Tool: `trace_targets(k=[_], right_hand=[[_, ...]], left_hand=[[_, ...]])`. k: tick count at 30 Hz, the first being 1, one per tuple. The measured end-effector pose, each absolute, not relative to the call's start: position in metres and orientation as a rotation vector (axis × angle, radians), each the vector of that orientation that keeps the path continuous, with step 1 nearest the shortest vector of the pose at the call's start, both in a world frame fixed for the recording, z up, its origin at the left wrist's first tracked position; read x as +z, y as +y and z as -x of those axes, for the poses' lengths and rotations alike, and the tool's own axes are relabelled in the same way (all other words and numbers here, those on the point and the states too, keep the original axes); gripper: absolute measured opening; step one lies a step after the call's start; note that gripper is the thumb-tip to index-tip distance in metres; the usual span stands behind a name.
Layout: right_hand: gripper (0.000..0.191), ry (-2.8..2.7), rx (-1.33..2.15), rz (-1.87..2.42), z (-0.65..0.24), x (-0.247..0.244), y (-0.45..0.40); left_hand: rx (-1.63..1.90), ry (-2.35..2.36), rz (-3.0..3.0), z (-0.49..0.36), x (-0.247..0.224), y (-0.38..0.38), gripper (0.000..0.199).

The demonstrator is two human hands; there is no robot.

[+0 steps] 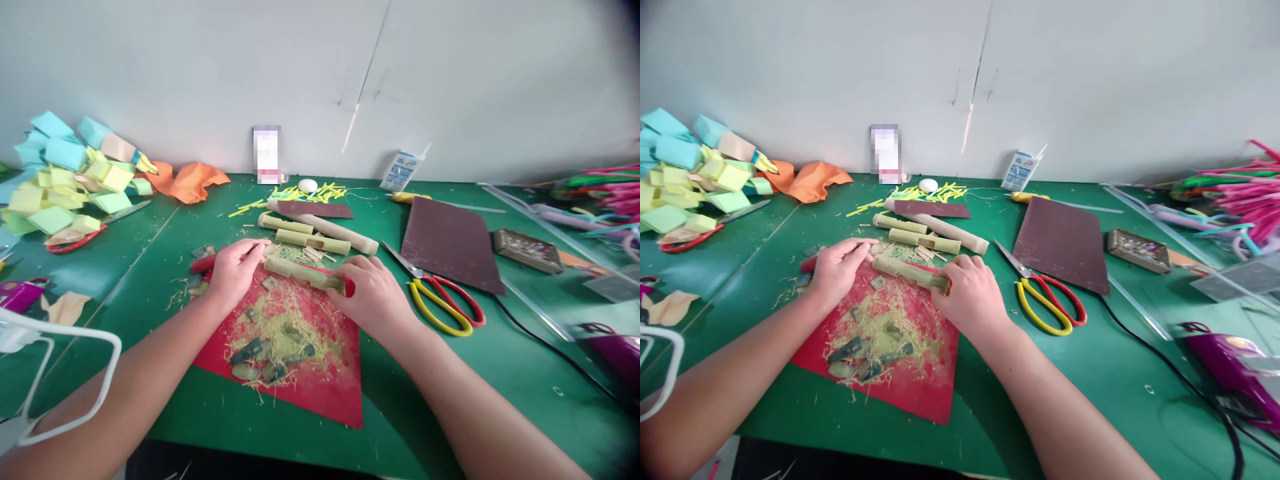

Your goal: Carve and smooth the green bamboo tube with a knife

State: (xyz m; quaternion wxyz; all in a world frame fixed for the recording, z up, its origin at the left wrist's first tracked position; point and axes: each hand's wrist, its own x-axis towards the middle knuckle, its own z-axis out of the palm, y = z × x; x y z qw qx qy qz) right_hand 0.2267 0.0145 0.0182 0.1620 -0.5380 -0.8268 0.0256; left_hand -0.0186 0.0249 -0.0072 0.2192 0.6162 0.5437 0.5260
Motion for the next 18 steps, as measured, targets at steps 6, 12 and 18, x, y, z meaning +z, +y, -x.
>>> trace_targets(k=[6,12,18], right_hand=[[0.02,-2.343,0.198,1.555,-0.221,0.017,0.013],[0.036,-2.302,0.255,1.49,-0.217,0.012,0.009],[0.022,-2.349,0.143,1.483,-0.211,0.015,0.004]], left_hand=[[1.468,1.526,-1.699,0.02,-0.006,0.024,0.028],[1.578,1.412,-1.4,0.021,-0.01,0.028,0.034],[1.568,1.224,-1.192,0.018,-0.012,0.029,0.032]])
